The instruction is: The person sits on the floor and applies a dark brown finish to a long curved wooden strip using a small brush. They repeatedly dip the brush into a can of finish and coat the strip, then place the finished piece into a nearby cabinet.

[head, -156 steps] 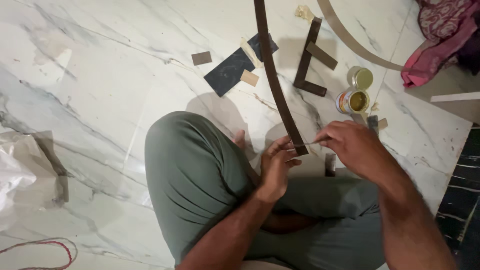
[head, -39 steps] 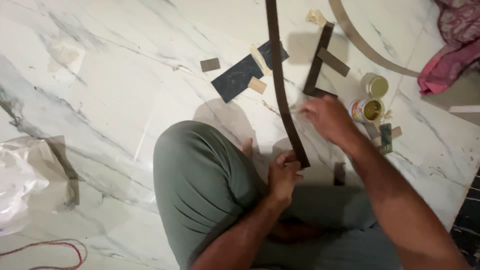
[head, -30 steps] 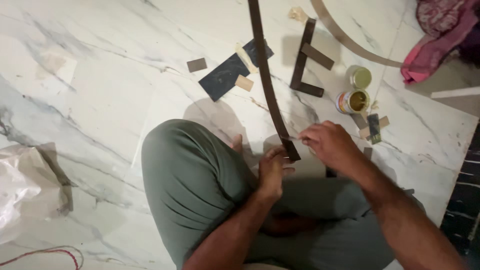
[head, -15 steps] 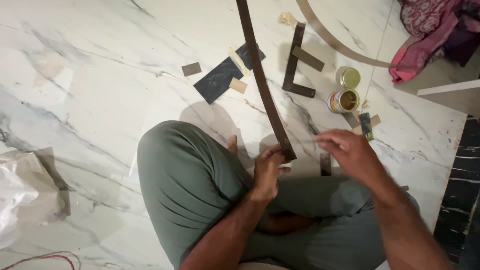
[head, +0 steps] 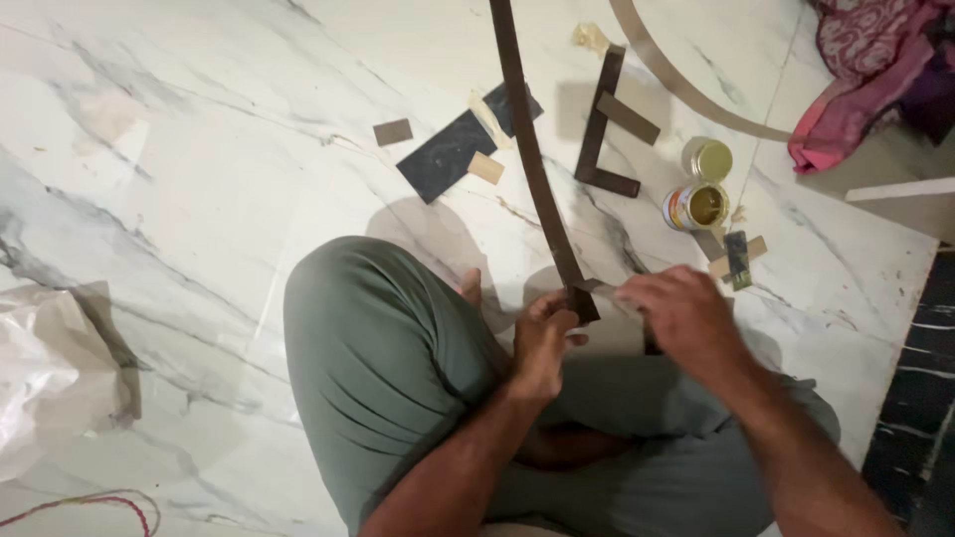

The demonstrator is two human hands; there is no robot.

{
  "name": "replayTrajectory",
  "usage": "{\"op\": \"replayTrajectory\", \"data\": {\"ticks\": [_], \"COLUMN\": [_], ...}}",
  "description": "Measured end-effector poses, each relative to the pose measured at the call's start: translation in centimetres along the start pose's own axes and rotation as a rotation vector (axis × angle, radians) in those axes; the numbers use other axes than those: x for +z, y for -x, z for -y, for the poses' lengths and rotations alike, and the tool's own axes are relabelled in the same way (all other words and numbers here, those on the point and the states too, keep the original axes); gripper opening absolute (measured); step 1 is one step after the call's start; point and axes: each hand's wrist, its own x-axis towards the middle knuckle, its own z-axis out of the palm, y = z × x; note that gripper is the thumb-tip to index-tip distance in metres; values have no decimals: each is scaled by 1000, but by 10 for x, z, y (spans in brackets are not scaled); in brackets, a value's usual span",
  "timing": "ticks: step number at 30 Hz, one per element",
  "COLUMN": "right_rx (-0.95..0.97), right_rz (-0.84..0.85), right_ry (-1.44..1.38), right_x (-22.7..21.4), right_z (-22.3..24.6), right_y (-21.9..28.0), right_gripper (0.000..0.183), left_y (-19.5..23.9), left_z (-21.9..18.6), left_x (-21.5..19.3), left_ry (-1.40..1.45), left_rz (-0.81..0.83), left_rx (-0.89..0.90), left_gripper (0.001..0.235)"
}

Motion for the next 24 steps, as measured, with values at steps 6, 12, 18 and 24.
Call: {"op": "replayTrajectory", "data": {"ticks": [6,12,18,24], "right_rx": [-42,-61,-71,-84], "right_rz": [-35,46,175,311], "right_ry": [-71,-124,-159,-133], "right_x": [3,9,-15,-32], "right_z": [-9,-6,-1,2], "right_y": [-57,-91,-70,-40], "right_gripper": [26,26,22,26], "left_y": [1,-3,-10,-13], "left_z": [-5,-1,10,16], "left_x": [4,0,-6,-10], "left_ry": [14,10,23,42], "left_rz": [-44,-66,-41,-65], "left_rx": [-57,-53,-10,-37], "left_gripper": [38,34,30,27]}}
